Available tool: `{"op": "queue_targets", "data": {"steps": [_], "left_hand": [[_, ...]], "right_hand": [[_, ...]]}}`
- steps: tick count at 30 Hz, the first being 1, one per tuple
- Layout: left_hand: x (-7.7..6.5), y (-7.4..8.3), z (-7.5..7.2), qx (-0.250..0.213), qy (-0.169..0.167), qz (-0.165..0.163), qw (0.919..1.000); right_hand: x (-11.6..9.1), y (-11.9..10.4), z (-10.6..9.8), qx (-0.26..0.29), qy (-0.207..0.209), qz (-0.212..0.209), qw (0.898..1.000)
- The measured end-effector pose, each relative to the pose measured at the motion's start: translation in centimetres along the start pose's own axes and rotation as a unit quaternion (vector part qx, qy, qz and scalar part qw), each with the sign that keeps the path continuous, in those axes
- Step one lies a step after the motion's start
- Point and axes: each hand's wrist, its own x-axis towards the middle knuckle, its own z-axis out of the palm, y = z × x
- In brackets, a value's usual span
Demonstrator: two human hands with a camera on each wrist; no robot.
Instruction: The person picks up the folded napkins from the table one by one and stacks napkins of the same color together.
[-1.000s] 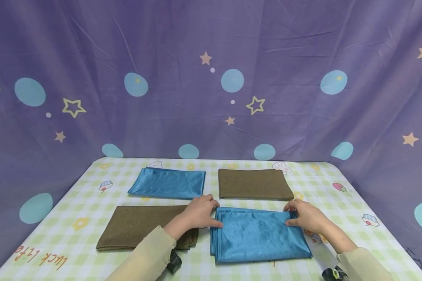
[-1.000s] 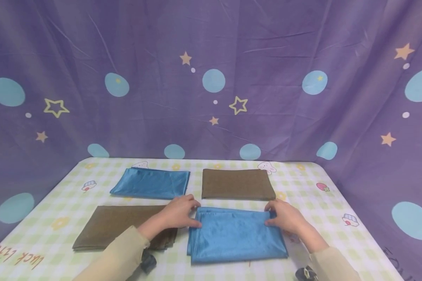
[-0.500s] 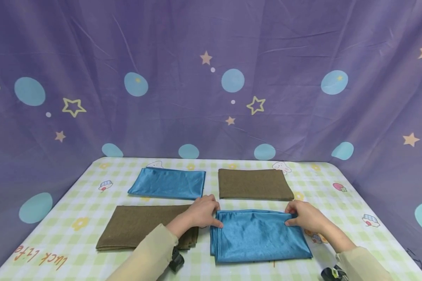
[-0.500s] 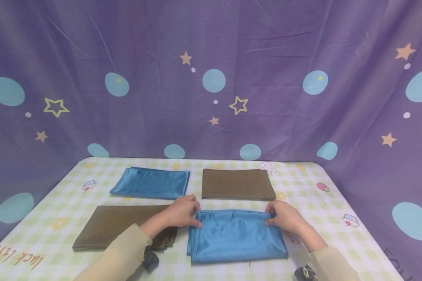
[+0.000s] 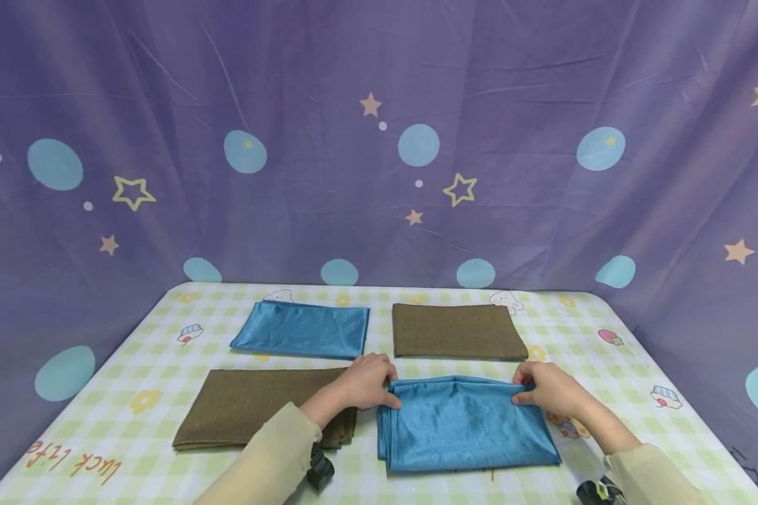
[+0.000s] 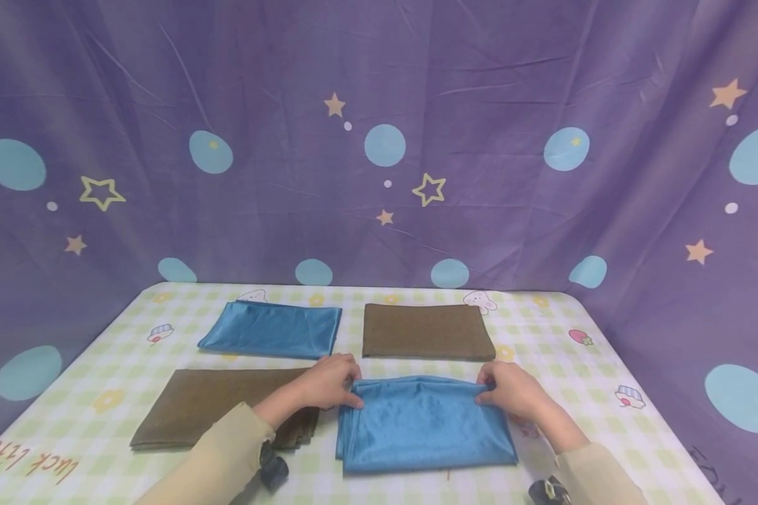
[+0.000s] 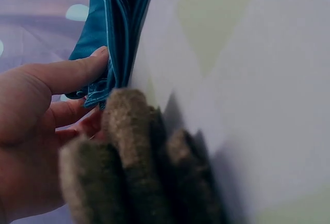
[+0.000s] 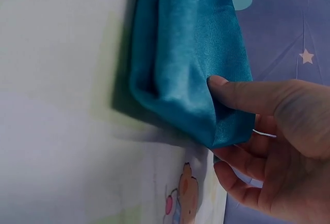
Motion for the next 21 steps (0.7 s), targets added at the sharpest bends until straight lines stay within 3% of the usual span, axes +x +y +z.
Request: {"op": "queue_targets", "data": {"steps": [9,21], "left_hand": [[0.2,-0.2,-0.5,-0.053,0.005,-0.011,0.9985],[0.0,-0.1,-1.6,-0.112,0.054,-0.011,0.9921]], "right_hand": [[0.2,-0.2,-0.5,0.026,0.0,-0.007,1.0],[0.8,-0.9,-1.4,0.049,0.008,-0.022,0.999]]}}
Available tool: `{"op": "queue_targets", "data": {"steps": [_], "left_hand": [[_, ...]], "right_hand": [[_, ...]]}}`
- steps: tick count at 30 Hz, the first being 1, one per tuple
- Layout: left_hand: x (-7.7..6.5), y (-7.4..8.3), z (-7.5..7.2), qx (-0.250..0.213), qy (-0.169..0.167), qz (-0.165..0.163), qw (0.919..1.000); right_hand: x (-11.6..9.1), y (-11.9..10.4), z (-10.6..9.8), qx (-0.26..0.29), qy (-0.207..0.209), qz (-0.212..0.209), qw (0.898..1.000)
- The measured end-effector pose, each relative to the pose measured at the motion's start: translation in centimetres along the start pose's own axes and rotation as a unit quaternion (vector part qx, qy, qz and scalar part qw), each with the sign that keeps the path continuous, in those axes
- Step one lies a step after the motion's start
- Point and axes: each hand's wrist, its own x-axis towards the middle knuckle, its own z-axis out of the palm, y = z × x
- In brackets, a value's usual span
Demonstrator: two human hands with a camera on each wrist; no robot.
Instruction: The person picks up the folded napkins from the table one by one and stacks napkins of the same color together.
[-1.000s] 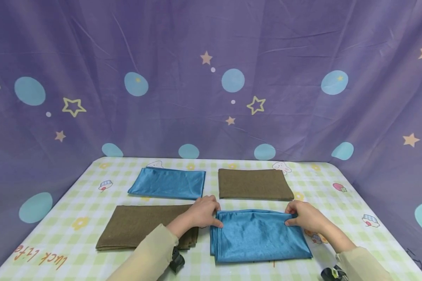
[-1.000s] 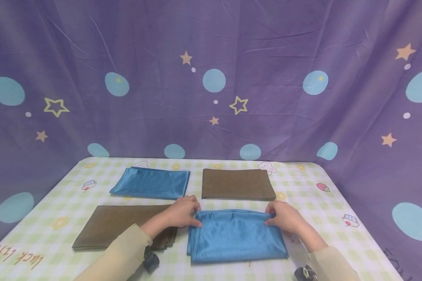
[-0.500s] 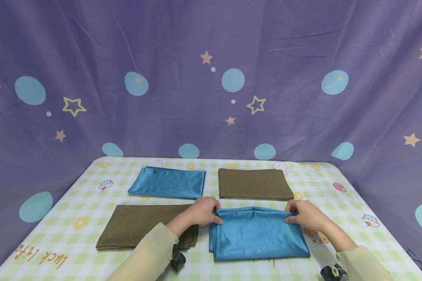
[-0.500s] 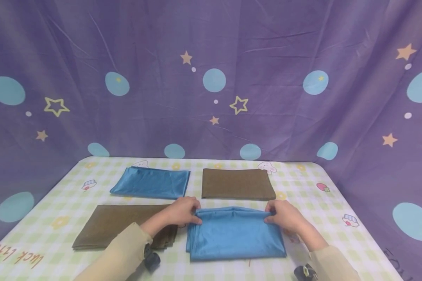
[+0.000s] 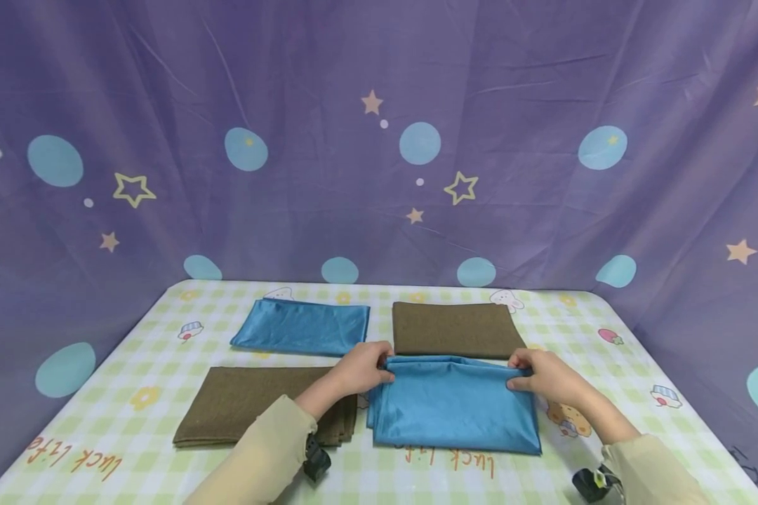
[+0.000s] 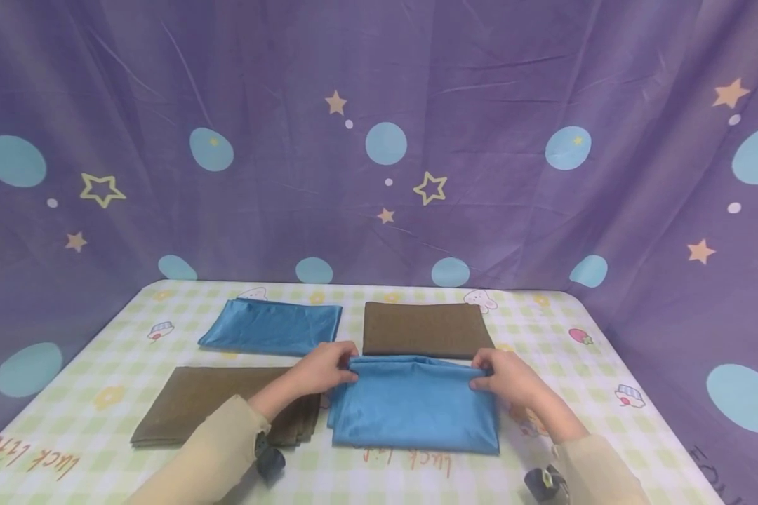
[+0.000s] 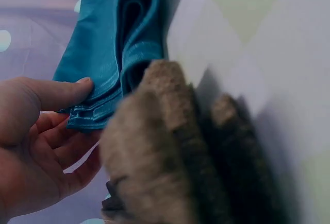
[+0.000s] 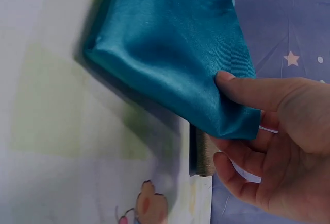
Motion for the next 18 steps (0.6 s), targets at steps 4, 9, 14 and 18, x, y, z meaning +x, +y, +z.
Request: {"op": "queue_targets", "data": {"steps": [4,9,14,18], "left_hand": [[0.1,-0.1,-0.4,-0.004,0.004,-0.002,1.0],[0.3,-0.4,-0.9,-0.003,0.018,-0.005,0.9998],[0.3,-0.5,-1.7,-0.02,0.029,-0.013,0.9993],[0.4,-0.6,-2.2,-0.033,0.038,-0.012,0.9987]], "right_hand": [[0.2,-0.2,-0.4,0.021,-0.001,-0.01,1.0],[0.5,-0.5,-1.1,0.033,0.006,-0.022,0.999],[0.8,-0.8,-1.7,0.048,0.009,-0.025,0.999],[1.0,-0.9,-2.0,0.054,0.008,-0.024,0.998]]}}
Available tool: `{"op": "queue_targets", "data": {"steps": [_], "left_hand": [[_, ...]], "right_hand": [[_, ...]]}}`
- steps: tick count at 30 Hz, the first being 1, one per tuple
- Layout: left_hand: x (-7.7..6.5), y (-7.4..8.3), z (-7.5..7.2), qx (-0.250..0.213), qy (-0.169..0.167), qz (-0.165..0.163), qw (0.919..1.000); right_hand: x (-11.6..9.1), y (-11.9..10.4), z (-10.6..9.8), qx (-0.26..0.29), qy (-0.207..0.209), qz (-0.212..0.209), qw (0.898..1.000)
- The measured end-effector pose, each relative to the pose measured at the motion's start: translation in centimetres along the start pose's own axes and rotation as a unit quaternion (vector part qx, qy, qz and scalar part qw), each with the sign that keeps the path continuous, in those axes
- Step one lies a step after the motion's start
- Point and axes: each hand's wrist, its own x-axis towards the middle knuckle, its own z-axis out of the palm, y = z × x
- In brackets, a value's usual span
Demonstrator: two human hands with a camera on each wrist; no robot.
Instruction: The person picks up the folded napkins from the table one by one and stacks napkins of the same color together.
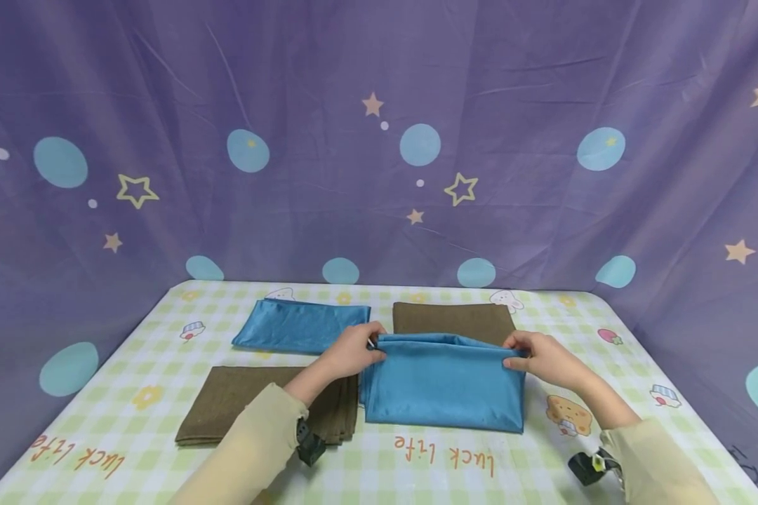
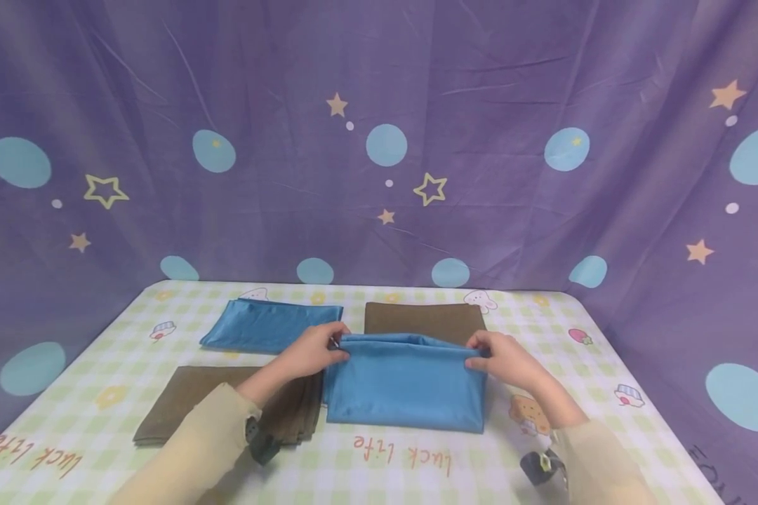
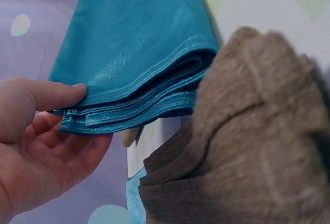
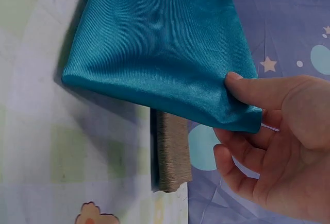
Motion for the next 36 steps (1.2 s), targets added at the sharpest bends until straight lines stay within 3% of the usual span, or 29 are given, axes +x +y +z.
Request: {"op": "queue_targets", "data": {"steps": [9,18,36], "left_hand": [[0.2,0.1,-0.9,-0.03,0.022,-0.002,0.9993],[0.5,0.1,-2.3,-0.065,0.054,-0.029,0.996],[1.1,-0.9,-4.7,-0.064,0.118,-0.059,0.9891]], "right_hand": [[0.5,-0.5,-0.9,-0.003,0.011,-0.013,1.0],[1.3,-1.4,-1.7,0.005,0.032,-0.022,0.999],[4.0,-3.4,-2.0,0.024,0.121,-0.002,0.992]]}}
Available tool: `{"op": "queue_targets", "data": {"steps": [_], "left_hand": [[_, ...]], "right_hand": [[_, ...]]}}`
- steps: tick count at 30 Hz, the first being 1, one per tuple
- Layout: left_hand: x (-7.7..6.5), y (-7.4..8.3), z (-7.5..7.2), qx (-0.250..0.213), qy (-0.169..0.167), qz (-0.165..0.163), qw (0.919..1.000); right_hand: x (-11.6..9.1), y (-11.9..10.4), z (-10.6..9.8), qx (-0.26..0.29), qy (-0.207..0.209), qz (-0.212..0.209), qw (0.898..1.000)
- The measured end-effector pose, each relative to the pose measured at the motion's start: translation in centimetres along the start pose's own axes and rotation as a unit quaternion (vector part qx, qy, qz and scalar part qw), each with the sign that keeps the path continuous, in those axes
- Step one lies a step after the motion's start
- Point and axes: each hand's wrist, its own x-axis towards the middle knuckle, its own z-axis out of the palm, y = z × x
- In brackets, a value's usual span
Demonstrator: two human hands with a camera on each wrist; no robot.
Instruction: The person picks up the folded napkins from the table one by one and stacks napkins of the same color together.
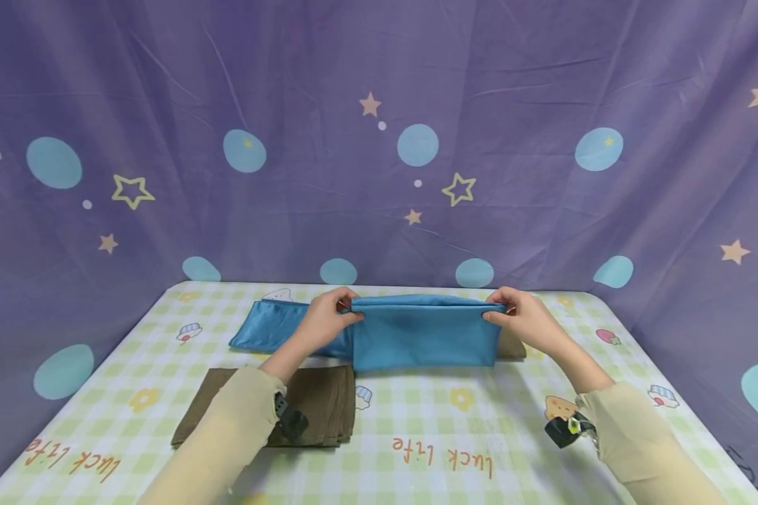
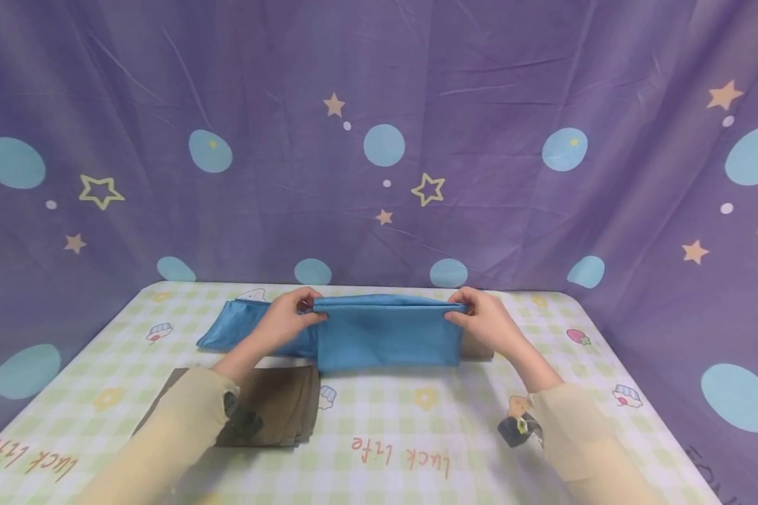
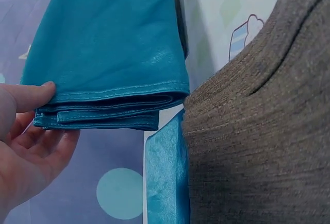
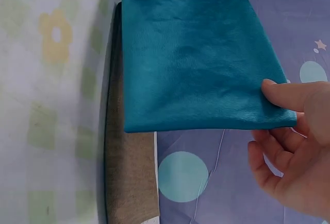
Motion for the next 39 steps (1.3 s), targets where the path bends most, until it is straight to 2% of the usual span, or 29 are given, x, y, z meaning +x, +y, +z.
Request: {"op": "queue_targets", "data": {"steps": [5,17,27,32,39], "left_hand": [[0.4,-0.6,-0.4,-0.006,0.016,-0.02,0.9997],[0.9,-1.1,-2.1,-0.007,0.048,-0.015,0.9987],[0.9,-2.4,-4.1,-0.004,0.075,-0.003,0.9972],[0.8,-2.8,-5.0,-0.023,0.097,-0.026,0.9946],[0.6,-3.9,-6.3,-0.069,0.101,-0.072,0.9899]], "right_hand": [[0.7,-0.8,0.0,0.007,0.017,0.009,1.0],[2.0,-2.0,0.8,0.012,0.054,-0.004,0.998],[2.8,-2.9,2.5,0.041,0.047,-0.02,0.998],[3.2,-3.8,3.5,0.057,0.039,-0.03,0.997],[4.0,-4.9,4.9,0.07,0.016,-0.042,0.997]]}}
